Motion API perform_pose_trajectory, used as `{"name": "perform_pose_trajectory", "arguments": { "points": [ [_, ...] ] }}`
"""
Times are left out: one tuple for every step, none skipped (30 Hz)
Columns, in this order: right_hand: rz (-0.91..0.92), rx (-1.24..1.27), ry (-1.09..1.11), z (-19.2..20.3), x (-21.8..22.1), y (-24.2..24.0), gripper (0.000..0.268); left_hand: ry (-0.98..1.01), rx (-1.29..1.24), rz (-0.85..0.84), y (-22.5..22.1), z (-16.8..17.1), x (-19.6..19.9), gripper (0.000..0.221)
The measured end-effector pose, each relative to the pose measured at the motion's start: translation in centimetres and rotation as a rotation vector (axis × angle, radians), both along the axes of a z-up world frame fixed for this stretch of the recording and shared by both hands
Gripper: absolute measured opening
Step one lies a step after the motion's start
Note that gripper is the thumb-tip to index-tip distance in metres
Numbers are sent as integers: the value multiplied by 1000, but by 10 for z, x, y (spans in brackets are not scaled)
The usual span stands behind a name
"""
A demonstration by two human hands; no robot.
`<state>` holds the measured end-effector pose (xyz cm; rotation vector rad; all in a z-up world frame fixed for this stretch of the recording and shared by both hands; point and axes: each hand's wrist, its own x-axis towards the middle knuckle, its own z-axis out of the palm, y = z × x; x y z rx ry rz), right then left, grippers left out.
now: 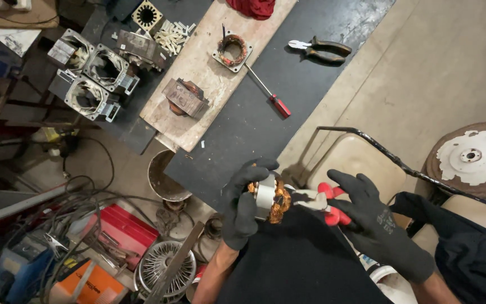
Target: Disassembling a motor stator by cutting and removing copper wires using pliers on a workbench.
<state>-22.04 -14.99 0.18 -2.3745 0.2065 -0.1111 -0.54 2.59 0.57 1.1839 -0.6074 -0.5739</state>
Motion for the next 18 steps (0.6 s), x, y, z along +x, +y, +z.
{"name": "perform_pose_trajectory", "arguments": {
  "points": [
    [7,57,-3,1,-2,1,30,-56,11,5,0,3,1,34],
    [13,113,-7,2,-3,2,37,-111,22,11,0,6,2,37],
    [11,113,-5,7,-2,2,37,-109,22,9,2,3,2,37],
    [30,196,21,11,-1,2,42,-162,42,6,3,0,2,43],
    [54,281,45,15,1,1,46,-217,64,9,5,-2,2,49],
    [57,281,46,14,-1,1,46,-217,65,12,4,-5,4,49],
    [80,436,80,12,-4,1,52,-280,30,5,3,-8,4,43],
    [102,592,114,11,-7,1,59,-344,-4,-2,3,-10,5,38],
    [101,589,112,13,-5,1,59,-345,-7,-3,1,-9,8,38],
    [110,577,139,15,-3,1,59,-399,6,-14,-1,-8,11,37],
    [121,565,166,18,-1,2,58,-452,20,-25,-2,-7,13,36],
    [121,564,166,17,-1,1,58,-452,19,-25,-2,-4,16,36],
    [114,553,193,16,-2,0,57,-529,46,-38,-1,-1,19,35],
    [107,542,219,15,-3,0,57,-606,73,-52,0,2,21,33],
    [107,541,218,13,-7,0,57,-607,72,-51,0,3,23,33],
    [29,593,422,11,-11,0,62,-687,95,-67,-1,4,25,32],
    [-47,641,627,10,-14,0,69,-766,119,-82,-1,6,27,31],
    [-46,640,626,1,-21,-3,69,-767,118,-80,-2,6,27,31]
  ]
}}
